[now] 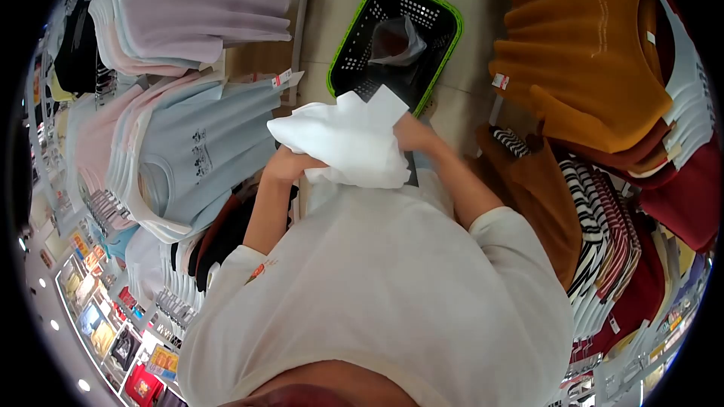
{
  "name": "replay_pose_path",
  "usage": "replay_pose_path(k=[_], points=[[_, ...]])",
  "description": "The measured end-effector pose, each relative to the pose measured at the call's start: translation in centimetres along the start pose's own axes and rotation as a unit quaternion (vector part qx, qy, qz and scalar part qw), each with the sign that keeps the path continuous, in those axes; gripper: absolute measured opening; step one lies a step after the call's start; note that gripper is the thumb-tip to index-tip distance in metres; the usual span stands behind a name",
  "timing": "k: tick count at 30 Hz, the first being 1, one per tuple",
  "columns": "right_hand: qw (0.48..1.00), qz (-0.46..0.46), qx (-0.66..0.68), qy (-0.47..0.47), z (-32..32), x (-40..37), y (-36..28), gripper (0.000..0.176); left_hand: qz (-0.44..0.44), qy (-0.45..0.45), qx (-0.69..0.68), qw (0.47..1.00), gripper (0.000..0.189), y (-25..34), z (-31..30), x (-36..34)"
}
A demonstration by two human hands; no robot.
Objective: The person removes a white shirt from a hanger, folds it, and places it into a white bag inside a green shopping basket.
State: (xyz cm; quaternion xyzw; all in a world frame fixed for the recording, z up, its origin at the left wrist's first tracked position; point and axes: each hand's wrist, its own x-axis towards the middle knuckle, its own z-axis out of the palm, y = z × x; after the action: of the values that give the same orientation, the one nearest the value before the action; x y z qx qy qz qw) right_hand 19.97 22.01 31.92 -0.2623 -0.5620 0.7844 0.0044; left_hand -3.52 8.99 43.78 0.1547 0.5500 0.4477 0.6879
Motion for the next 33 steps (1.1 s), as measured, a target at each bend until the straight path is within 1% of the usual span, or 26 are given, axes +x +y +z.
replay_pose_path(k=[1,3,6,9,11,12,14,15,16,19,20,23,24,27,28,29,31,32,33], points=[[0.998,0.044,0.036,0.011,-0.1,0.3,1.5,0.055,-0.009,0.002,-0.018,1.0,0.072,0.2,0.1,0.7],[0.992,0.082,0.085,0.039,0.0,1.1,3.5,0.052,-0.03,0.004,-0.052,0.998,0.072,0.4,-0.3,1.8],[0.982,0.101,0.115,0.108,0.6,2.5,5.0,0.049,-0.047,-0.038,-0.074,0.995,0.075,-0.3,-2.0,3.6],[0.966,0.115,0.145,0.181,0.9,4.6,4.7,0.046,-0.08,-0.013,-0.086,0.993,0.07,0.3,-3.0,5.9],[0.941,0.109,0.236,0.218,0.4,6.2,3.0,0.044,-0.101,0.016,-0.028,0.994,0.067,1.5,-3.9,8.2],[0.898,0.085,0.363,0.233,0.3,7.0,1.6,0.04,-0.109,0.031,-0.001,0.993,0.065,1.9,-4.6,9.6],[0.903,0.1,0.344,0.237,0.2,8.4,0.3,0.045,-0.108,-0.005,0.018,0.994,0.064,1.5,-6.8,12.7],[0.874,0.097,0.405,0.249,0.3,9.3,1.3,0.053,-0.108,-0.023,0.028,0.994,0.063,1.4,-7.7,14.2],[0.841,0.092,0.463,0.263,0.4,10.2,2.2,0.062,-0.122,-0.019,0.007,0.992,0.061,1.3,-8.1,15.6],[0.825,-0.047,0.546,0.135,-0.5,11.8,9.3,0.076,-0.126,0.027,0.03,0.991,0.064,-1.3,-10.0,20.9],[0.82,-0.072,0.54,0.173,-0.4,12.4,10.8,0.08,-0.119,0.045,0.062,0.99,0.06,-2.7,-10.9,22.8],[0.886,0.041,0.386,0.253,-2.4,15.4,10.3,0.075,-0.023,0.016,0.206,0.978,0.052,-6.4,-12.7,28.5],[0.87,0.069,0.388,0.298,-2.9,17.0,10.3,0.077,-0.043,-0.017,0.224,0.974,0.046,-8.5,-13.4,30.3],[0.893,0.026,0.278,0.353,-4.2,19.7,14.4,0.076,-0.083,-0.035,0.168,0.982,0.043,-14.6,-14.1,35.5],[0.909,0.06,0.218,0.35,-5.0,20.3,17.3,0.076,-0.071,-0.016,0.209,0.975,0.04,-16.4,-14.2,37.2],[0.898,0.085,0.238,0.36,-5.9,20.7,19.2,0.07,-0.051,-0.02,0.216,0.975,0.049,-18.3,-14.8,39.1],[0.873,0.128,0.274,0.381,-7.9,21.6,22.0,0.059,-0.004,0.038,0.313,0.949,0.066,-18.8,-14.5,41.5],[0.858,0.133,0.303,0.393,-8.9,22.0,21.6,0.053,-0.057,0.062,0.359,0.929,0.071,-18.0,-14.2,42.6],[0.853,0.156,0.313,0.388,-10.3,22.2,22.0,0.055,0.059,0.12,0.352,0.926,0.072,-18.9,-14.4,43.9]])
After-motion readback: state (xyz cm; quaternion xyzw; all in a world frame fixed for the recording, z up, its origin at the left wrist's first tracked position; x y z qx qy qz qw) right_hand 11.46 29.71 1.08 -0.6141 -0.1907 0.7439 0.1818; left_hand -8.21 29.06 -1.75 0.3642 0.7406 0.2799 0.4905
